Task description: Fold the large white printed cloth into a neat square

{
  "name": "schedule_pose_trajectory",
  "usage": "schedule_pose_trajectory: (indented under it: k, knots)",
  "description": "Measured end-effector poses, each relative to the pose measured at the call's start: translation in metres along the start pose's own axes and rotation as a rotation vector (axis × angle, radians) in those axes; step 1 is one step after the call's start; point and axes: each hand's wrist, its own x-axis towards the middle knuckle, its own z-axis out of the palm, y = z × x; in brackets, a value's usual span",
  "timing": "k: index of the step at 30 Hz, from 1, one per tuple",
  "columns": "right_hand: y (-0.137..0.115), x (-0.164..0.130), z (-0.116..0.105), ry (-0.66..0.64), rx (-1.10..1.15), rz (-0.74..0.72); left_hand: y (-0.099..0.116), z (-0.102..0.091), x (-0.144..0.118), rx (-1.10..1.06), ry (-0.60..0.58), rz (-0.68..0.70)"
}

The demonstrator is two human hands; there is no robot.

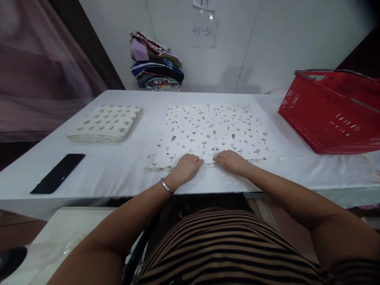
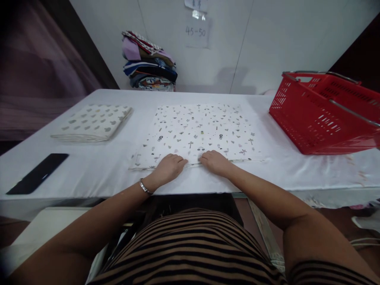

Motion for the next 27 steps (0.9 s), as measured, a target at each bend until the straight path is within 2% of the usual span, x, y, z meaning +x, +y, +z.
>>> schedule_pose_trajectory:
  k: [7,12,18,23,27]
  knots:
    - [0.005,-0.008,0.01,0.196,0.009,-0.064,0.002,0.001,0.0,0.055,0.009,0.005]
    - [0.003,-0.013,0.014,0.173,-0.005,-0.089,0.004,0.006,-0.005,0.029,0.007,-0.002]
    - [0.002,-0.012,0.003,0.115,0.026,-0.139,0.003,-0.002,-0.004,-0.038,-0.046,-0.007]
    - [0.003,-0.009,0.004,0.091,0.04,-0.093,0.004,-0.007,0.002,-0.001,-0.117,-0.032]
    - [0.011,-0.007,0.004,0.097,0.207,-0.033,0.003,-0.005,0.003,-0.034,-0.108,-0.079]
